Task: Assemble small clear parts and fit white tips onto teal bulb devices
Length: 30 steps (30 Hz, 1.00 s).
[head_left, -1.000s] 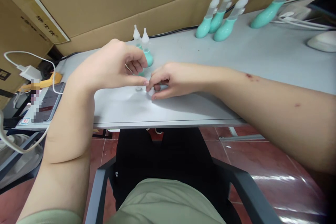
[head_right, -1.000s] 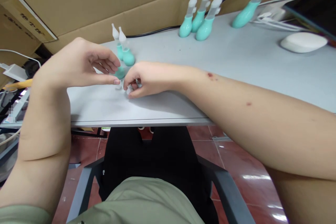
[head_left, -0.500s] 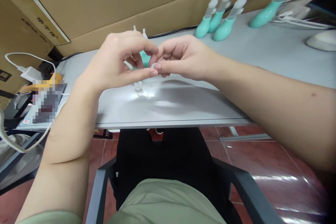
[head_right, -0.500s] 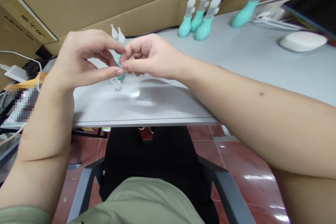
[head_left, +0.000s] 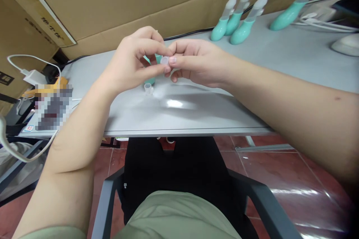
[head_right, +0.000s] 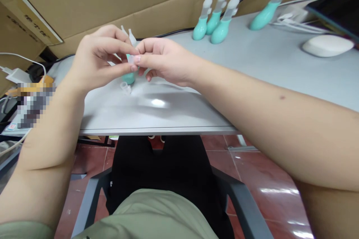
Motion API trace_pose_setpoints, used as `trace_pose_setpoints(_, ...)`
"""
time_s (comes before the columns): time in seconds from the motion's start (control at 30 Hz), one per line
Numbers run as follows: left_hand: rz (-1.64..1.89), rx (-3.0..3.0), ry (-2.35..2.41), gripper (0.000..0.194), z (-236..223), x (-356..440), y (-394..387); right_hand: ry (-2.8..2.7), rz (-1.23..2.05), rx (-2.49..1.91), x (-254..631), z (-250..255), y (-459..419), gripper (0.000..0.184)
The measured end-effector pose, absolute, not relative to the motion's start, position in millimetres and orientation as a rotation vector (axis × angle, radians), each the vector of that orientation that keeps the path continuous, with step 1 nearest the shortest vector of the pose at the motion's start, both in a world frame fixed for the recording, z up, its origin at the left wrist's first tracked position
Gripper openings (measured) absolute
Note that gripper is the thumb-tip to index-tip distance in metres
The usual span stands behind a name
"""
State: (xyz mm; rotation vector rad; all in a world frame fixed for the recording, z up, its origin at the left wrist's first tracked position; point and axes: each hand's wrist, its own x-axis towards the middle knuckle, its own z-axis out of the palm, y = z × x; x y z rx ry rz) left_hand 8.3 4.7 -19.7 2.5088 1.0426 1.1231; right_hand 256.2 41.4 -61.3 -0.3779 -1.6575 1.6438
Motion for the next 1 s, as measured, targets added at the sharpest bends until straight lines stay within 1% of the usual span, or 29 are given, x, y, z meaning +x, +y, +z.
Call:
trace_pose_setpoints(0.1, 1.096, 2.533, 1.064, 0.015, -21.4, 5.7, 8.4, -1.664, 1.560, -0.410, 256.8, -61.1, 40.8, 0.046)
trace_pose_setpoints(0.2, 1.102, 2.565, 1.097, 0.012, -24.1, 4.7, 10.1, -1.644, 1.551, -0.420, 256.2, -60.3, 40.4, 0.045)
trace_pose_setpoints(0.37, 1.110, 2.577, 1.157, 0.012, -25.0, 6.4, 10.1, -1.565, 1.584, -0.522, 254.3, -57.5, 37.5, 0.032)
trace_pose_setpoints(0.43, 1.097, 2.534, 1.187, 0.016, -24.9, 8.4, 9.2, -1.565, 1.523, -0.566, 254.9, -55.1, 33.8, 0.029)
trace_pose_setpoints(0.53, 1.096, 2.390, 1.169, 0.024, -25.7, 12.2, 6.4, -1.623, 1.388, -0.556, 257.9, -51.8, 27.9, 0.029)
trace_pose_setpoints(0.63, 1.114, 2.224, 1.127, 0.042, -25.9, 15.7, 1.8, -1.722, 1.287, -0.447, 260.0, -52.2, 26.3, 0.026)
trace_pose_setpoints(0.7, 1.136, 2.157, 1.130, 0.052, -24.3, 16.9, -1.4, -1.737, 1.273, -0.371, 259.5, -54.6, 28.0, 0.027)
trace_pose_setpoints(0.73, 1.143, 2.139, 1.142, 0.053, -23.0, 17.1, -2.8, -1.725, 1.280, -0.347, 258.7, -55.9, 29.2, 0.027)
trace_pose_setpoints(0.87, 1.149, 2.104, 1.197, 0.048, -19.1, 16.1, -4.8, -1.714, 1.307, -0.348, 255.9, -58.8, 32.7, 0.031)
trace_pose_setpoints(1.0, 1.137, 2.113, 1.218, 0.044, -20.1, 15.2, -4.1, -1.774, 1.243, -0.397, 256.4, -59.1, 33.4, 0.039)
